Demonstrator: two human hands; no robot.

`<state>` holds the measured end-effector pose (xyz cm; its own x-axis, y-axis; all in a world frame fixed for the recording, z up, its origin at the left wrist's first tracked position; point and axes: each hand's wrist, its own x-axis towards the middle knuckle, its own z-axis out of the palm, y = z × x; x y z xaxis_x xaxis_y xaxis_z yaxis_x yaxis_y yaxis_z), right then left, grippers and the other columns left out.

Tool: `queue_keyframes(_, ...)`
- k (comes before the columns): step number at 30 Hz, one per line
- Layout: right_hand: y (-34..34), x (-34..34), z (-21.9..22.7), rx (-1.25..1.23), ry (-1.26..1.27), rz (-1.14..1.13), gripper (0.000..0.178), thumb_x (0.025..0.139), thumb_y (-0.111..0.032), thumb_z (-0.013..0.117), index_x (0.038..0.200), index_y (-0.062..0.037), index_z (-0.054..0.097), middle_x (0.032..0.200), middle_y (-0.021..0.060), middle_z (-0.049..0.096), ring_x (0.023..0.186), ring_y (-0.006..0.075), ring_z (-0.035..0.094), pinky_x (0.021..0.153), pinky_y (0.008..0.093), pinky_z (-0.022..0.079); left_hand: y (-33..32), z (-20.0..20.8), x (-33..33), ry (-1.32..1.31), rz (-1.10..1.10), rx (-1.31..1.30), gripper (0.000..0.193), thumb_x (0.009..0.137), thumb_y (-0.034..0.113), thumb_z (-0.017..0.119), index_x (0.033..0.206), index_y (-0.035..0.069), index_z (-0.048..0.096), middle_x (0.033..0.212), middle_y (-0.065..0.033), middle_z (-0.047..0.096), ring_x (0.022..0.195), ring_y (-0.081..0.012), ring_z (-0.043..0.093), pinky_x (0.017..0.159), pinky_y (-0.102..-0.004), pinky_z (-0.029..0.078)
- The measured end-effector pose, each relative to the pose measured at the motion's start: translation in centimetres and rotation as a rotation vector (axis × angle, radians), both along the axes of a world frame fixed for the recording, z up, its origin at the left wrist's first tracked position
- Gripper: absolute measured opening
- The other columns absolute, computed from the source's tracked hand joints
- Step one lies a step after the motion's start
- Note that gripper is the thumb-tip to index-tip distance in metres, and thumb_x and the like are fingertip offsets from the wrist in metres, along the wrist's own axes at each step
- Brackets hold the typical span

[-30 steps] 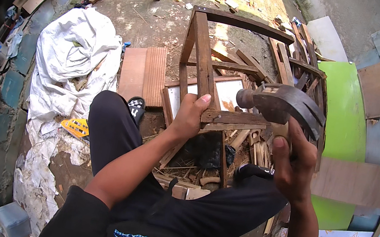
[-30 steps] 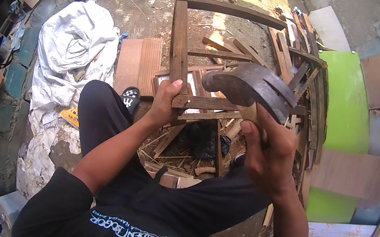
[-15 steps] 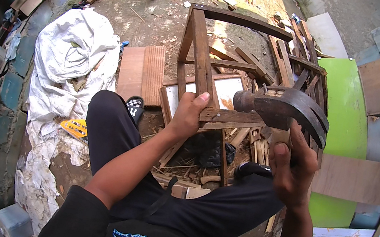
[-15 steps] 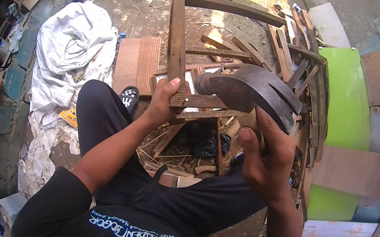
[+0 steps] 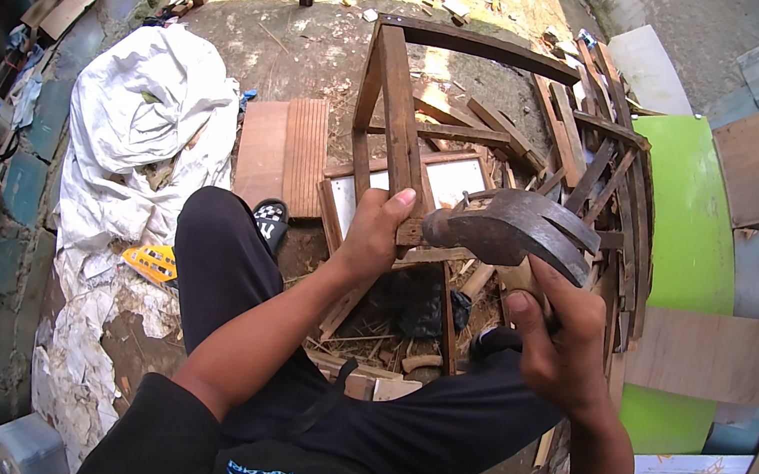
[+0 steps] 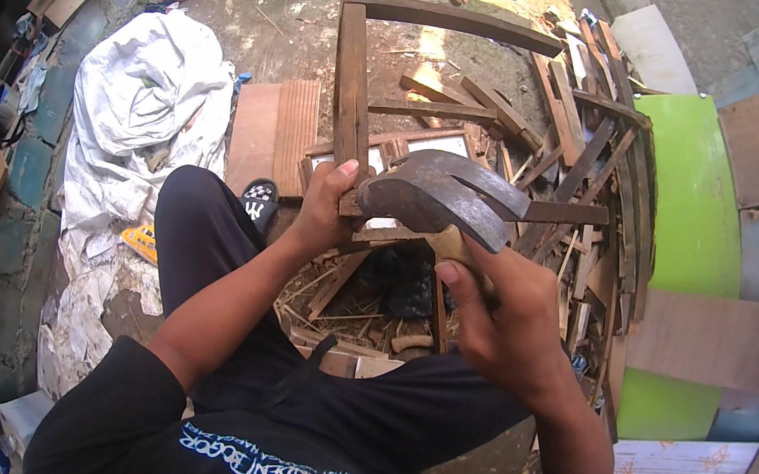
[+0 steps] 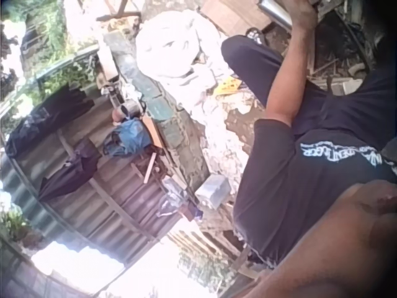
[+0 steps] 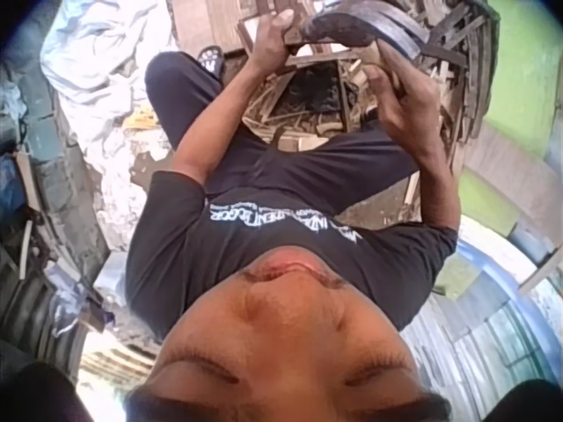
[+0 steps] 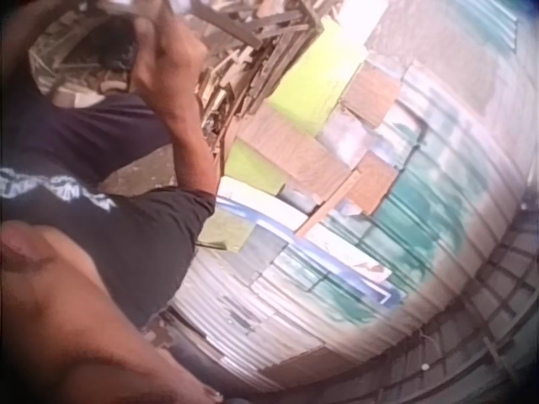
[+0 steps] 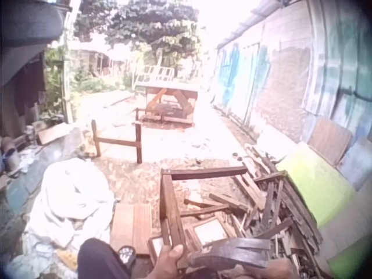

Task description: The person sits on the ground and assembles a wooden frame by hand, using a hammer to drive nails into the joints. They repeatedly adjust the frame's position and hammer different sections to secure the pieces together.

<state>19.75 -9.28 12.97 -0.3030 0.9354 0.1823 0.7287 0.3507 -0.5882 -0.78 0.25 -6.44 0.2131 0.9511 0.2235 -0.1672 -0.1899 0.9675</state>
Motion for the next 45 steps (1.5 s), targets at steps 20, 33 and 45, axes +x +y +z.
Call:
queue_keyframes(20,-0.9,0.0,0.6,0.163,0.589,-0.238,0.046,0.108,-0.019,0.051,0.146,0.0059,0.043,0.072,0.0025,0.056,0.056,0.0051,0.047,0.052,0.0187,0.039,-0.2,-1.7,0.8,-0.059,0.031,-0.199,0.046,0.103,0.041,0.042,0.09,0.0,0.057,0.074,-0.0087,0.058,0.059,-0.0148,0.055,0.052,-0.0304,0.044)
queue_keyframes(33,-1.1,0.5,0.4,0.235,0.467,-0.187,0.05,0.105,-0.023,0.057,0.143,0.0079,0.045,0.078,0.0068,0.061,0.056,0.0062,0.05,0.047,0.0201,0.037,0.2,-2.7,0.4,0.231,0.245,0.421,0.022,0.096,0.013,0.063,0.11,0.001,0.052,0.08,-0.0119,0.059,0.061,-0.0215,0.055,0.056,-0.033,0.045)
queue_keyframes(45,0.6,2.5,-11.7,0.24,0.311,-0.398,0.028,0.088,-0.003,0.08,0.113,0.0013,0.069,0.081,-0.0037,0.065,0.065,0.001,0.055,0.055,0.0195,0.042,0.1,-5.2,0.0,0.35,0.231,0.531,0.048,0.086,0.005,0.075,0.126,0.0,0.05,0.091,-0.015,0.058,0.081,-0.0286,0.056,0.072,-0.0387,0.047)
